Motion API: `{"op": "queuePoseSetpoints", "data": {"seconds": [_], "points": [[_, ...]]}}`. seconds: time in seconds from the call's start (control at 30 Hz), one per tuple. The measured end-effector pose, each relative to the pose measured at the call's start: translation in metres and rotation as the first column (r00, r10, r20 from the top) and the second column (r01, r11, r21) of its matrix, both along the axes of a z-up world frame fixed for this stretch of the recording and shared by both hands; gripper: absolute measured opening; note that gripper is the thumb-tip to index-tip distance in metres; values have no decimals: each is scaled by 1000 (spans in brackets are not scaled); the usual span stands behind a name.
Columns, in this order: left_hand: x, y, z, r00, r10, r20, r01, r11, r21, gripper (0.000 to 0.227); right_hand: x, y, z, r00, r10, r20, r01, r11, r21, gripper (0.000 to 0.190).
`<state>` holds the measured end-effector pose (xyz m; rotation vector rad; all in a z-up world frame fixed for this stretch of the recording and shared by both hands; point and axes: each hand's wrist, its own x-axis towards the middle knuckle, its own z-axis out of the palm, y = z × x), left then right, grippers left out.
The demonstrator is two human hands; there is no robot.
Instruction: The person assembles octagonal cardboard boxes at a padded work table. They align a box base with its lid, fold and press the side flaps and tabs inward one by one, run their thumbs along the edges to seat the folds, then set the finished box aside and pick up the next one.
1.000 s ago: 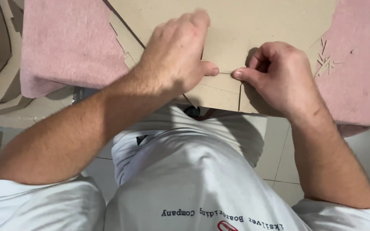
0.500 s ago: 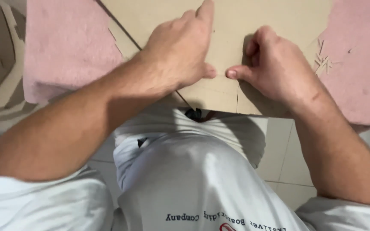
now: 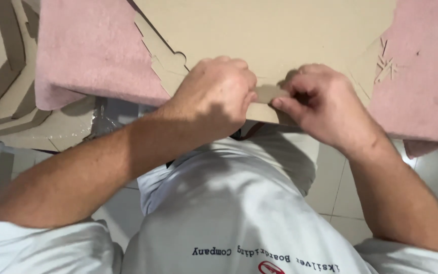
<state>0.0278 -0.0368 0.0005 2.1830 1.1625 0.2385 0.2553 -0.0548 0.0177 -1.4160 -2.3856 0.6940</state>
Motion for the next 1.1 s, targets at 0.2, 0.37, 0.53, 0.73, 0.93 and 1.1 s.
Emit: {"op": "queuePoseSetpoints", "data": {"seconds": [0.2,0.37,0.53,0.73,0.93,1.1], "points": [[17,15,4,975,46,-219,-48,999,-1,36,-13,12,-2,937,-192,294,232,966,-111,42],[10,24,24,963,-8,-268,-41,983,-177,63,-11,17,10,951,-177,255,245,932,-266,42],[31,33,15,967,-17,-253,23,999,24,89,-1,15,5,978,-149,149,183,950,-251,42],[47,33,13,984,-46,-174,56,997,53,86,43,2,-21,811,-165,-562,110,985,-131,27],[6,3,14,931,-333,149,282,916,285,46,55,-20,-13,996,86,21,-85,871,483,46],[-41,-22,35,840,-539,62,163,360,918,35,36,-4,-13,964,200,173,-247,450,858,22]]}}
